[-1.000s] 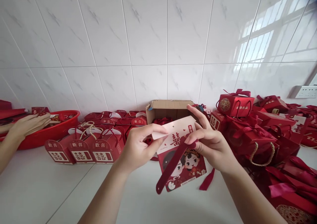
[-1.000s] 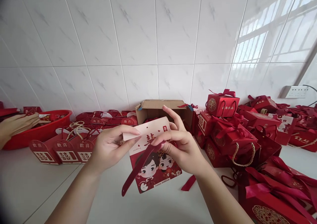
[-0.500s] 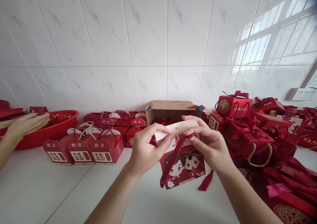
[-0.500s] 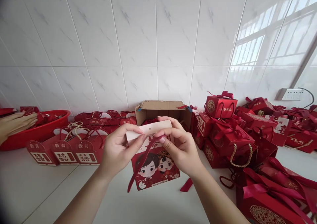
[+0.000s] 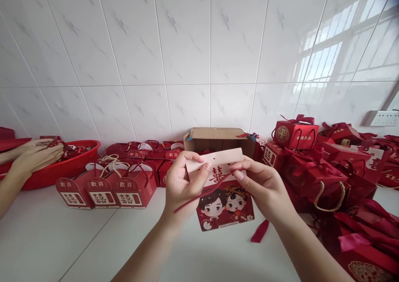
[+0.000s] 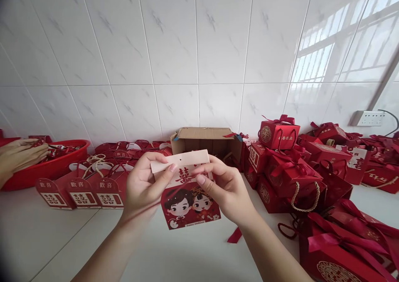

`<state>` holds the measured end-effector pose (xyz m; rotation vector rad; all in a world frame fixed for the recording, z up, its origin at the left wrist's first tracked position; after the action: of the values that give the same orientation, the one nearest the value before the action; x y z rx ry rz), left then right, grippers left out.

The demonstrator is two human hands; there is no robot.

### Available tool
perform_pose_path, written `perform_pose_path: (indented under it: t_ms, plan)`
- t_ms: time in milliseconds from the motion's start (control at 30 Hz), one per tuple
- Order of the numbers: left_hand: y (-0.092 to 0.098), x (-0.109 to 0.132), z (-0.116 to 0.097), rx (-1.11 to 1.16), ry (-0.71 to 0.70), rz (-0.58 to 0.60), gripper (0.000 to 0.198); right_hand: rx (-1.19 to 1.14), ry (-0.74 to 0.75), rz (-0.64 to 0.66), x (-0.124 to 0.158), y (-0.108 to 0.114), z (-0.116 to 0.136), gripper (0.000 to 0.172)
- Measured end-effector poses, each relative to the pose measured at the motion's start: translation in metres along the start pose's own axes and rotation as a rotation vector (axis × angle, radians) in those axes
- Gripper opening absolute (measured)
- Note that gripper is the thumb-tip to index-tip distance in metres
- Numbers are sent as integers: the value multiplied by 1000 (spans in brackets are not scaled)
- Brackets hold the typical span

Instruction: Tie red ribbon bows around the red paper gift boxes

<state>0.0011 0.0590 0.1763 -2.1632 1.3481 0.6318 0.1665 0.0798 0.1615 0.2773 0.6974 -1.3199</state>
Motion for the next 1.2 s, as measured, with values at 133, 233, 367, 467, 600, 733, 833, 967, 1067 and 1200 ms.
perform_pose_path:
  t_ms: [133, 233, 367, 467, 600, 733, 833, 967, 1067, 1200]
  plan:
    - [2, 1, -14, -110, -127, 17, 19, -36, 40, 160, 3, -10, 8, 10]
    - [1, 1, -19, -110, -189, 35, 31, -83, 47, 118, 4, -10, 10, 14]
    - [1, 2, -21, -72, -288, -5, 28, -37, 169, -78, 11, -5, 17, 14]
    - [11, 5, -32, -324, -487, -199, 36, 73, 291, -190, 21, -3, 29, 15]
    - [4, 14, -40, -574, -556, -147, 35, 212, 512, -219, 34, -10, 50, 25]
    - [-21, 23, -26, -261, -191, 280, 24, 341, 713, -151, 46, -31, 60, 30]
    - [-30, 30, -28, 4, 9, 417, 30, 408, 832, -128, 52, -41, 60, 33]
    - [-29, 31, -20, 93, 216, 434, 19, 522, 927, -97, 60, -51, 54, 33]
    - [-24, 27, -16, 70, 252, 411, 19, 594, 894, -26, 59, -59, 43, 33]
    - [-25, 23, -15, 54, 211, 427, 21, 632, 876, 7, 56, -61, 36, 33]
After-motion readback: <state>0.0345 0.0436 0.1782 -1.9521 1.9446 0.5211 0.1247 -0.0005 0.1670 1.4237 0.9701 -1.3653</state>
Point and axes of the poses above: each hand's wrist, its own x-axis away from the middle knuckle, its own y-axis out of the back of the hand, z = x × y, the point moved 9 cm from there along -x, towards the middle knuckle, and after that the axes turned 13 degrees about -z, right-handed, at the moved point
